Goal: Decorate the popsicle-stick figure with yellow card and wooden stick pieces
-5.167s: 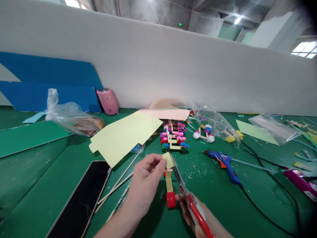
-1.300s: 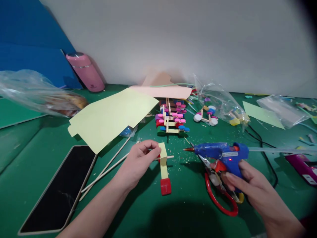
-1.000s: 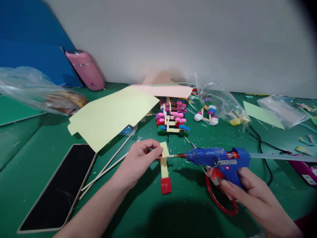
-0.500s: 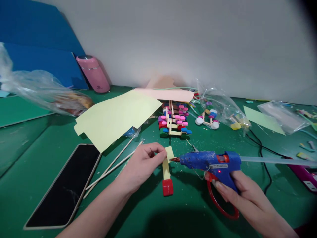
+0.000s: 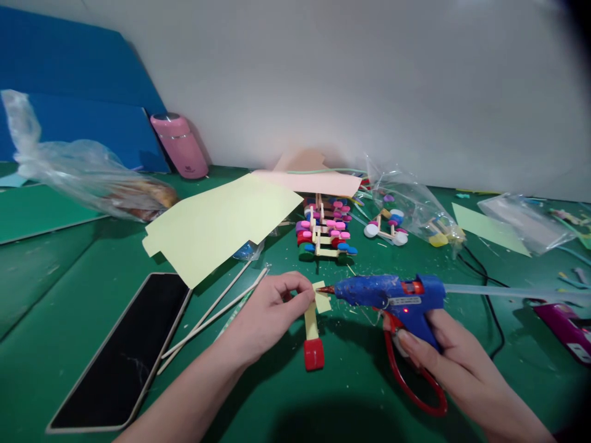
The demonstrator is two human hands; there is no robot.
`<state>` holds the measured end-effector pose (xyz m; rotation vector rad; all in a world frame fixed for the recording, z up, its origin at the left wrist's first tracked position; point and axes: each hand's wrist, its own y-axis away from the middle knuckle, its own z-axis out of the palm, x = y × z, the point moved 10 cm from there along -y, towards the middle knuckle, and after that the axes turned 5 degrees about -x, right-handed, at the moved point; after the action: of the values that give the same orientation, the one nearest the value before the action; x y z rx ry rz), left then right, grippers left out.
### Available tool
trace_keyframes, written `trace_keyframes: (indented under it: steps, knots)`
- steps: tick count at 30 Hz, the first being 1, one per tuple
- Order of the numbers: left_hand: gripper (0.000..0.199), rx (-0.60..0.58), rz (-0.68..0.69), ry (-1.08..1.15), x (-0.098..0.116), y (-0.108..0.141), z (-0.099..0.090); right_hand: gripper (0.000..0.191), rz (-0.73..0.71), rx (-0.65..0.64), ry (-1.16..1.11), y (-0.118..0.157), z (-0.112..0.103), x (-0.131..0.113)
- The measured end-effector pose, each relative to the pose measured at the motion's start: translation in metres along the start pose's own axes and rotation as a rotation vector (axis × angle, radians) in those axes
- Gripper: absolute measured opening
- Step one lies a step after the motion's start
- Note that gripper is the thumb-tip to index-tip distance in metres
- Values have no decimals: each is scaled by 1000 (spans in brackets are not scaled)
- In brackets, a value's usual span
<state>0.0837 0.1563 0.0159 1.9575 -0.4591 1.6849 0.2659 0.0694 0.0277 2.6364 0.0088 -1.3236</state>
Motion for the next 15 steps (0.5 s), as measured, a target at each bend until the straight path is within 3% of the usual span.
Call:
trace_keyframes:
  steps: [6, 12, 15]
  knots:
    - [20, -17, 23, 1, 0, 3, 1, 15, 27, -42, -20, -2, 4, 2]
    - [19, -11, 11, 18, -5, 1, 0, 11, -13, 38, 1, 1, -5, 7]
    - [20, -10, 9, 26, -5, 0, 0, 10, -14, 14, -6, 4, -2, 9]
